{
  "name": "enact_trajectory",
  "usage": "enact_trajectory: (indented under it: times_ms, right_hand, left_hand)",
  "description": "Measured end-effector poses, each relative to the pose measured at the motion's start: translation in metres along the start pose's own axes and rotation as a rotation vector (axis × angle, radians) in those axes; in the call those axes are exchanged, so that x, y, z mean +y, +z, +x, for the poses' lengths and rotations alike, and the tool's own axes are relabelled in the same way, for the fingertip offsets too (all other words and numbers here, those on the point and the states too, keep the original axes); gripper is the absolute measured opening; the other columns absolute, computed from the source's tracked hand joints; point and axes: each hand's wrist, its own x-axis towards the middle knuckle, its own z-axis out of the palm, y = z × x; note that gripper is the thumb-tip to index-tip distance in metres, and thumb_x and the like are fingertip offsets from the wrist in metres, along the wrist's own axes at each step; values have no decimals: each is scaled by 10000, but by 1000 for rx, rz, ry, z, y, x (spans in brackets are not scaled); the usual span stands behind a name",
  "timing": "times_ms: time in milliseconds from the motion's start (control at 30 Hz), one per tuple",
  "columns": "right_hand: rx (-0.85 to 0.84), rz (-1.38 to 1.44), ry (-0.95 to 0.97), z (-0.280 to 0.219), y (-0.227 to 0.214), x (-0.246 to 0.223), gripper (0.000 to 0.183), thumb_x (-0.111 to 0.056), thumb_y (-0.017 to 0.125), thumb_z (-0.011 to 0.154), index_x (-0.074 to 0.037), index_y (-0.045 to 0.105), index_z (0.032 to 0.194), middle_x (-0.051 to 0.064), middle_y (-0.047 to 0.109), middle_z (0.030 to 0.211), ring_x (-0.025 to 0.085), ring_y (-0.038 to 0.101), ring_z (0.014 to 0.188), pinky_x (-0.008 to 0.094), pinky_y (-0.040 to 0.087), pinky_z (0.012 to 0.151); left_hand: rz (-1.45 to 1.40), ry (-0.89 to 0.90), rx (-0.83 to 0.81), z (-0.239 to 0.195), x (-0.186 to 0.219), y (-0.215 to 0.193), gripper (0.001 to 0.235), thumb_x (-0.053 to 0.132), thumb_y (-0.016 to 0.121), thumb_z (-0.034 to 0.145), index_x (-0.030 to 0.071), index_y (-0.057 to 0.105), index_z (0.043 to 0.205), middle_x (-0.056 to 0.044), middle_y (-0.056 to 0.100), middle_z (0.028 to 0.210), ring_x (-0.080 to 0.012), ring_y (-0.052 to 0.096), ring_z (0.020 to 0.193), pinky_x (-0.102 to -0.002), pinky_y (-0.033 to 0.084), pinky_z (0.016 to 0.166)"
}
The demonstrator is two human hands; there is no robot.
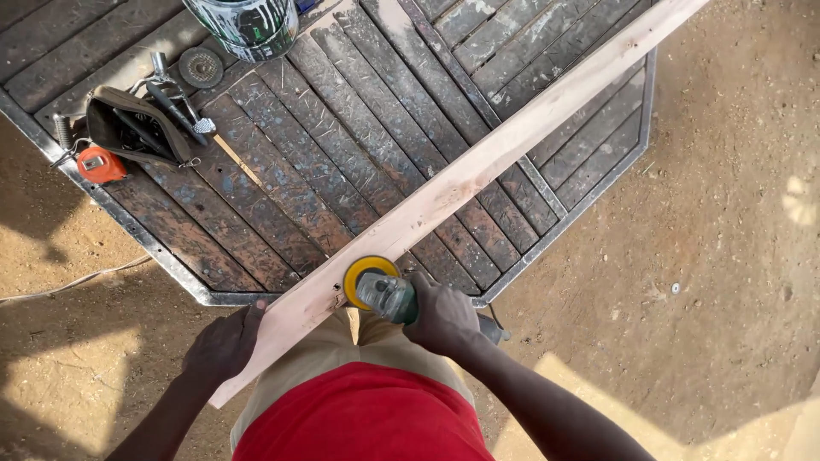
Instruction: Sanding a wooden plank with an angle grinder, marking it with a pen, and moving it to a storage area.
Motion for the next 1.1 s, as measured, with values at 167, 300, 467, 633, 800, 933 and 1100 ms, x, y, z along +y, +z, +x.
enact_trajectory:
  times_ms: [167,300,467,633,800,933,1100]
  right_hand:
    - [141,10,162,55,-66,82,673,-356,770,786,-221,456,1366,95,737,906,281,725,730,412,641,614]
    - [397,44,394,121,-136,182,716,-337,878,709,-223,581,1351,70,737,1033,212,699,825,357,617,631]
    - [486,-21,567,181,-211,276,629,-401,876,723,-125,659,1245,105,736,1045,245,688,902,383,579,717]
    - [492,14,504,163,-189,244,546,-336,890,699,-134,683,1163,63,732,994,186,679,827,348,585,646]
    - [49,-3,188,81,-116,117,736,-228,838,769,-214,515,1431,44,750,943,162,733,776,296,670,681]
    - [4,-56,-90,75,-89,96,641,-204,824,713,-179,560,1297,58,739,959,246,720,750,397,629,645]
    - [186,70,223,110,-147,135,536,-251,773,796,-188,582,1293,43,737,981,181,703,778,327,633,634]
  left_hand:
    - [398,585,362,21,-66,47,533,199,499,994,58,400,1499,-141,669,877,-346,603,589,-510,489,473]
    - [119,177,119,17,-45,38,440,403,337,1051,189,571,1355,-99,748,869,-435,693,804,-579,515,652]
    - [529,650,373,26,-92,65,687,130,563,930,33,299,1557,-225,660,1140,-375,654,691,-499,554,518]
    - [643,730,544,25,-99,72,716,75,612,884,-1,328,1537,-236,647,1260,-402,677,758,-514,595,579]
    - [613,597,358,31,-119,91,784,136,611,892,57,250,1584,-201,642,1156,-370,662,736,-475,562,529]
    - [99,-78,-49,8,-21,38,497,434,283,1050,244,504,1452,-135,773,1067,-395,755,868,-476,567,725]
    - [595,862,650,6,-71,79,678,-43,686,870,-93,393,1479,-306,642,1080,-355,568,600,-475,531,486]
